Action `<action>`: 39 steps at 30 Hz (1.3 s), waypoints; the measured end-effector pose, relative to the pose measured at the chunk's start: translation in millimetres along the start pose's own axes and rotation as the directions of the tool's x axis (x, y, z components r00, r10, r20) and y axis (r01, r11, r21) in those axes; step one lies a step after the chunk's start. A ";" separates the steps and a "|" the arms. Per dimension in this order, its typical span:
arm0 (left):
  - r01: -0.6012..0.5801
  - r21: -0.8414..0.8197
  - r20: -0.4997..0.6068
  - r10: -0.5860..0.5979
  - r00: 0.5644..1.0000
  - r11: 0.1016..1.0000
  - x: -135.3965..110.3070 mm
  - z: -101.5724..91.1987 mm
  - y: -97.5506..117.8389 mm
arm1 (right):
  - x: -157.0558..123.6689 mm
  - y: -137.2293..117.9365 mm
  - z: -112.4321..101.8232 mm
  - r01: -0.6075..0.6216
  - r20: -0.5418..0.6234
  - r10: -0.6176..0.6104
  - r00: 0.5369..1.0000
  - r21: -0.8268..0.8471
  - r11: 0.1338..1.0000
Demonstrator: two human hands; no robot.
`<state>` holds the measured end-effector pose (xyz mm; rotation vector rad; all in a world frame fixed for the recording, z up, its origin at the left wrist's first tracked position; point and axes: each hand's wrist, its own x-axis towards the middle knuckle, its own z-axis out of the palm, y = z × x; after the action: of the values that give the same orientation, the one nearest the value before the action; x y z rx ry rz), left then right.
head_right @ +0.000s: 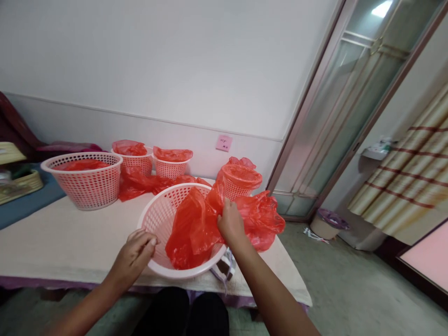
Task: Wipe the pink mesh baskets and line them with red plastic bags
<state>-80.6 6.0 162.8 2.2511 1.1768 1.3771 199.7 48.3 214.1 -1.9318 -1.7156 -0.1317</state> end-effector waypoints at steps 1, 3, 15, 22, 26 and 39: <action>0.031 -0.031 -0.007 -0.031 0.999 0.999 3.2 -5.2 3.0 | -3.8 -2.4 -2.5 0.004 0.003 -0.004 1.000 -0.009 1.000; 0.072 -0.088 -0.036 -0.076 0.996 0.994 13.9 -15.0 12.2 | -12.6 -8.5 -8.0 0.033 0.006 -0.032 0.999 -0.030 0.999; -0.315 0.228 0.228 0.264 0.937 0.921 85.1 11.2 66.4 | -31.3 -32.5 -19.2 0.122 0.066 -0.111 0.992 -0.199 0.972; -0.138 0.376 0.432 -0.042 0.901 0.916 54.1 -4.0 16.5 | -35.0 -16.7 -16.8 0.068 0.027 -0.065 0.998 -0.135 0.989; -0.097 0.365 0.540 -0.126 0.832 0.926 29.6 -18.1 4.7 | -31.3 -13.1 -16.0 0.054 0.016 -0.054 0.998 -0.023 0.998; -0.081 0.147 0.332 0.028 0.943 0.986 56.3 15.0 70.8 | -36.7 -37.0 -16.1 0.169 0.039 -0.165 0.986 -0.137 0.976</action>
<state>-19.6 5.3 231.2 2.5158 1.1485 0.8994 162.7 9.7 224.6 -1.8926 -1.9326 -0.2966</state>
